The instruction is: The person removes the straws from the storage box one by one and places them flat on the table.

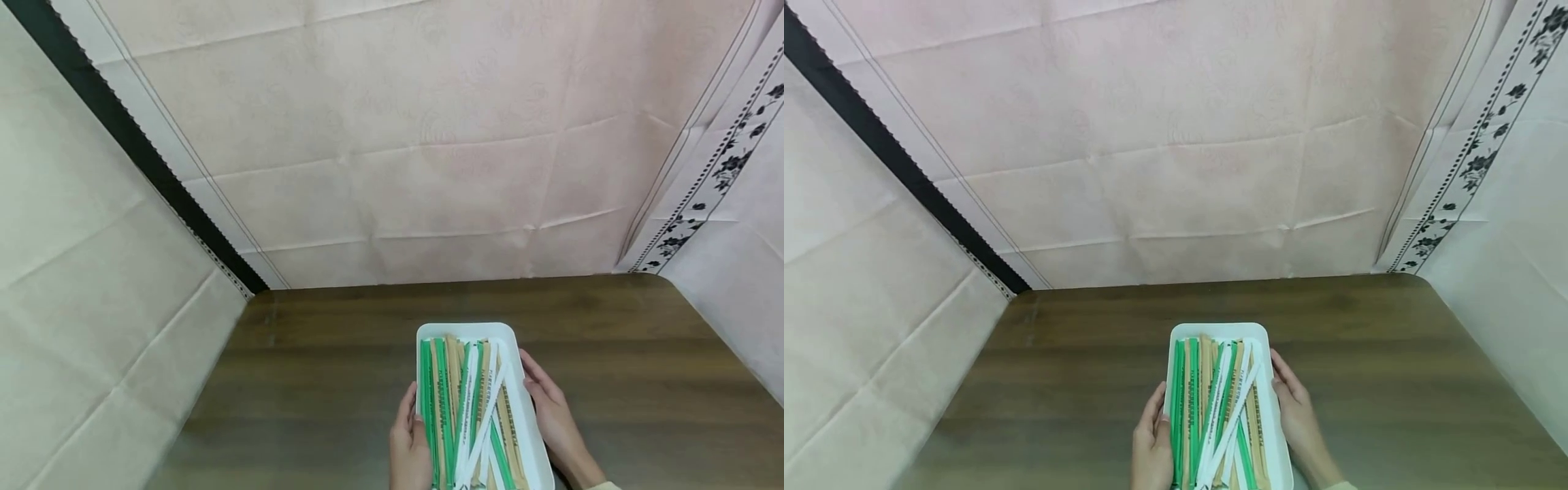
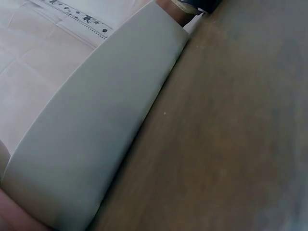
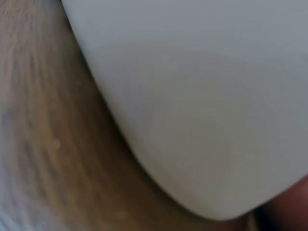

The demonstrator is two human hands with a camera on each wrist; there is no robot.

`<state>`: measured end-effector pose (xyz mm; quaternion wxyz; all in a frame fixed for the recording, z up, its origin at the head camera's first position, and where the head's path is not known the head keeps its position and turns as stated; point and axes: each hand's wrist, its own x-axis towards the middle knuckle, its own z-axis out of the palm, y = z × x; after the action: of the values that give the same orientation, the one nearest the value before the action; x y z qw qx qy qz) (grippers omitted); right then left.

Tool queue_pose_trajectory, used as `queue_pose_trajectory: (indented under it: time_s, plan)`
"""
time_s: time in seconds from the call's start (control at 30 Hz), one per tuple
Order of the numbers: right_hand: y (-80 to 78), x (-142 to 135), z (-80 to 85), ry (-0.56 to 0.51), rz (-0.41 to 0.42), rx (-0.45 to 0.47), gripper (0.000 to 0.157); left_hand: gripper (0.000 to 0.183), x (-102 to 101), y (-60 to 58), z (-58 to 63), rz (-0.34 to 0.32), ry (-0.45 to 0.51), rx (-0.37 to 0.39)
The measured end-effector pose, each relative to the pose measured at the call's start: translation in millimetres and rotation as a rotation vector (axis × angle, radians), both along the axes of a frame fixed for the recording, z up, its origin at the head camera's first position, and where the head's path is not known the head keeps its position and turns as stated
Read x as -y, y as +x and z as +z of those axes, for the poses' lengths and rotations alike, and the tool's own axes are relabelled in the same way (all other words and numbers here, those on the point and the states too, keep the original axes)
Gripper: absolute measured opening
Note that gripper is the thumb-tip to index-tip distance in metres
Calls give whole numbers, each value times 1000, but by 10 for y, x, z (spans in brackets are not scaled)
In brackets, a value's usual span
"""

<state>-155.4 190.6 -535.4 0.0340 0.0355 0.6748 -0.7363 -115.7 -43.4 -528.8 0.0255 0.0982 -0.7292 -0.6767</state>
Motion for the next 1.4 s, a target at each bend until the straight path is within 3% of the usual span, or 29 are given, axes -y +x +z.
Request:
queue_pose_trajectory:
  time_s: [0.2,0.4,0.6,0.83,1.07,1.2,1.4]
  plan:
    - [42,-47,-12,-26,9,-9,54,51,-8,27,-65,-12,-3,-28]
    - [-3,-26,-28,-30,11,-3,54,51,73,-12,-31,-64,-6,-15]
    - [2,-32,-81,31,-1,28,54,52,98,27,-85,-103,12,20]
    - [-79,-30,-65,90,-18,27,53,51,113,-30,-97,-129,37,-63]
    - [-110,-40,-80,105,-32,38,52,48,111,-97,-78,-85,22,-103]
    - [-129,-25,-72,93,-33,42,52,48,115,-99,16,-81,-169,-159]
    - [-103,-26,-69,88,-40,50,52,49,104,-118,280,-204,-655,-268]
